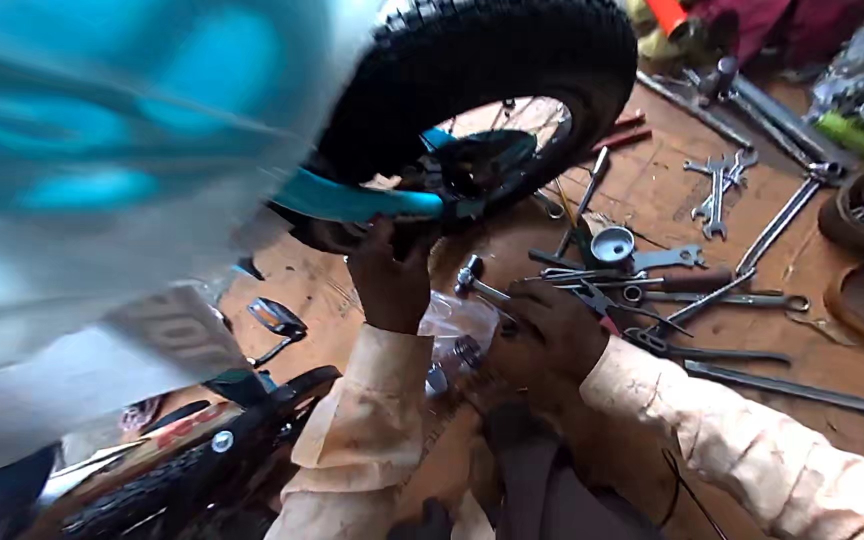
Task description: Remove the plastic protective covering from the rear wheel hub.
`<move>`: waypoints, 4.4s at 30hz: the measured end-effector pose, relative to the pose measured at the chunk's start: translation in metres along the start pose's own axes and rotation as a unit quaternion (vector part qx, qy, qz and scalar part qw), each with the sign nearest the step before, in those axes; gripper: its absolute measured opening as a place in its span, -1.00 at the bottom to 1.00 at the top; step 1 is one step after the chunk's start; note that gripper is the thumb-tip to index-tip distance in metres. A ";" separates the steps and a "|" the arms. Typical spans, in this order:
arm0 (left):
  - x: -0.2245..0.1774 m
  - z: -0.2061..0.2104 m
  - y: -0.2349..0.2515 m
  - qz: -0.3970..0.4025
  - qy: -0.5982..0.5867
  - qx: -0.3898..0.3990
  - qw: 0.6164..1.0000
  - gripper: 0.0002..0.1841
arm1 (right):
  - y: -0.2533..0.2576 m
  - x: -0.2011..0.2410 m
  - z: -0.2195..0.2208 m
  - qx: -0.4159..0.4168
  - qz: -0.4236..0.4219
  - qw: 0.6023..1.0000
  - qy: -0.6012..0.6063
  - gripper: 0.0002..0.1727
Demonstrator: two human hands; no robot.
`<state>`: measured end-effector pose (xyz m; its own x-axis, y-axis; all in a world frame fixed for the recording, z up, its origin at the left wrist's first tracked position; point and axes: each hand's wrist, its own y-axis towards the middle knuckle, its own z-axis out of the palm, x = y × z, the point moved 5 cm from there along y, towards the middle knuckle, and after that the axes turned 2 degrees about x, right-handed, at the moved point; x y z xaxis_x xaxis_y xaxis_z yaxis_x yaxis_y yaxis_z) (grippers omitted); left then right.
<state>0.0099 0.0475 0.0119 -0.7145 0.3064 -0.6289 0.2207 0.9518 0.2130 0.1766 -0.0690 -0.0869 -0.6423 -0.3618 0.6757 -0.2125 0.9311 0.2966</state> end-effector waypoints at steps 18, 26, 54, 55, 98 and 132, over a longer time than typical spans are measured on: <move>0.057 0.072 -0.162 0.005 -0.101 0.179 0.979 -0.68 | -0.077 -0.016 0.066 0.172 0.399 0.823 0.365 -0.79; 0.049 0.059 -0.156 0.073 -0.042 0.104 0.991 -0.80 | -0.049 0.016 0.049 0.014 0.402 0.727 0.556 -0.88; 0.028 0.063 -0.151 0.070 0.017 0.106 0.992 -0.77 | -0.062 0.024 0.031 -0.039 0.328 0.844 0.423 -0.71; 0.028 0.062 -0.150 0.071 0.020 0.105 0.992 -0.77 | -0.061 0.025 0.029 -0.057 0.304 0.850 0.427 -0.82; 0.034 0.000 -0.002 0.041 -0.127 0.017 0.991 -0.79 | 0.074 0.048 0.035 -0.184 0.183 0.775 0.577 -0.82; 0.041 0.001 -0.002 -0.121 -0.185 0.013 0.975 -0.78 | 0.112 0.031 0.052 -0.296 0.262 0.728 0.560 -0.95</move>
<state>-0.0194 0.0582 -0.0155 -0.4603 0.0516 -0.8862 0.0952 0.9954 0.0085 0.0948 0.0269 -0.0676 0.5536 -0.0842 0.8285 0.4133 0.8915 -0.1856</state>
